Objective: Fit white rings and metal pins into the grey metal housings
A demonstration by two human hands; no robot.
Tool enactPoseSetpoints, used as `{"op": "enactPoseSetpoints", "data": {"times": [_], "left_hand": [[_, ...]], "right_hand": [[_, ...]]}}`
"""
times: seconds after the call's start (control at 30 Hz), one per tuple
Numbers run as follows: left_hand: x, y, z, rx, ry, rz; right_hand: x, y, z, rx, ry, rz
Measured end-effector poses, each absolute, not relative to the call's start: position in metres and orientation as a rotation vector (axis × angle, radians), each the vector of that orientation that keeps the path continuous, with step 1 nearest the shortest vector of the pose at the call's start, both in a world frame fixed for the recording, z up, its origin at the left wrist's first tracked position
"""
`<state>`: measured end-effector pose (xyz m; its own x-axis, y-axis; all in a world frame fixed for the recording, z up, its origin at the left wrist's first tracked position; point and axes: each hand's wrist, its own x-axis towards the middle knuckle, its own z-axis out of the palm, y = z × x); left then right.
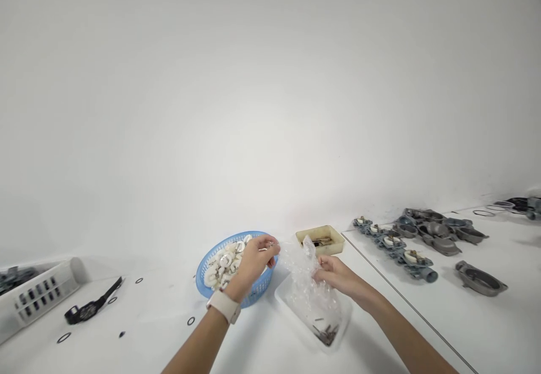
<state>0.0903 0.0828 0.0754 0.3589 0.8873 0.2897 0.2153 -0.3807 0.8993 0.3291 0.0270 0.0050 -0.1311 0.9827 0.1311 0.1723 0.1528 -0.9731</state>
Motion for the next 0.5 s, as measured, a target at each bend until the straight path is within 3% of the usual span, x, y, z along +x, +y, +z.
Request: {"op": "enactPoseSetpoints", "data": {"times": [0.13,0.27,0.5], "left_hand": [[0.096,0.091,0.099,2.028,0.921,0.753],[0.103,0.094,0.112,2.172,0.919,0.669],[0.123,0.083,0.116,2.273,0.898,0.655]], "right_hand": [[0.348,0.026,0.007,-1.155,-1.659,1.154],[0.363,0.027,0.007,-1.221,-1.672,1.026],[0.332,0.026,0.015,-1.19,-1.701,0.292]]}}
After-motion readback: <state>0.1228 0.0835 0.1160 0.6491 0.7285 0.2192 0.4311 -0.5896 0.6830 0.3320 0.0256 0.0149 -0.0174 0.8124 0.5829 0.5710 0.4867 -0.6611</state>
